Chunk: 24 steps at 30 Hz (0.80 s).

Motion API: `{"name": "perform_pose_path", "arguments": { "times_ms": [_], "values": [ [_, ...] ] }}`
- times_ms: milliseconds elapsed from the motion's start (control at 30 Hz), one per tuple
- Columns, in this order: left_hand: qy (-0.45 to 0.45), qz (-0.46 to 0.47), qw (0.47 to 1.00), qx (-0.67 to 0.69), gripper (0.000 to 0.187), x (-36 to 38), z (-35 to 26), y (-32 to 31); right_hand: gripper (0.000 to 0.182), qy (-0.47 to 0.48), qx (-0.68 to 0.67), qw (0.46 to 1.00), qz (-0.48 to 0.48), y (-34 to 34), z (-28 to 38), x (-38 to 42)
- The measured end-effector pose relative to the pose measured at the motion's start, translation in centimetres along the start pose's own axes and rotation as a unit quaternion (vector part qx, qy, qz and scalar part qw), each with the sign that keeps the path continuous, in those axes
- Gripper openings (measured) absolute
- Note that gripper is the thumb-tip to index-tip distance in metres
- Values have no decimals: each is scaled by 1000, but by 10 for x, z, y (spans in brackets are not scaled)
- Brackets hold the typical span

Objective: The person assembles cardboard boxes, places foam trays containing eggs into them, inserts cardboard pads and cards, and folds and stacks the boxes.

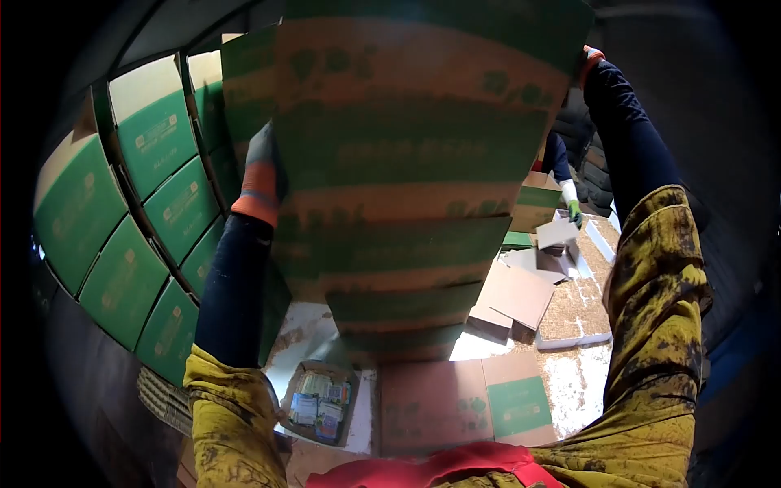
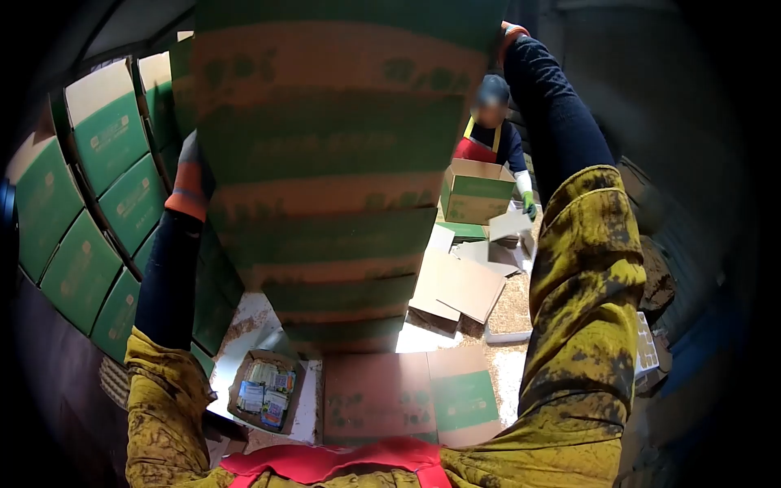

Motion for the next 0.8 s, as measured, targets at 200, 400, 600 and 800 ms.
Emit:
{"name": "perform_pose_path", "arguments": {
  "times_ms": [200,400,600,800],
  "values": [
    [-148,-60,890,-426,48,34,31,-24,36,6,-35,999,-15,-46,-44,13],
    [-102,-6,931,-351,50,50,24,-38,35,17,-206,975,-81,-69,-102,114],
    [-95,-53,981,-163,50,97,70,-26,38,-341,-573,745,1,-162,-227,410],
    [-19,-81,975,-208,51,149,72,-56,59,-183,-133,939,258,-215,-194,536]
  ]
}}
Point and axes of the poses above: each hand's wrist, its own x-axis away from the middle knuckle, its own y-axis out of the back of the hand, z = x × y, the point moved 1 cm from there along -x, towards the middle knuckle, and after that the axes turned 11 degrees about z, right-handed, at the moved point
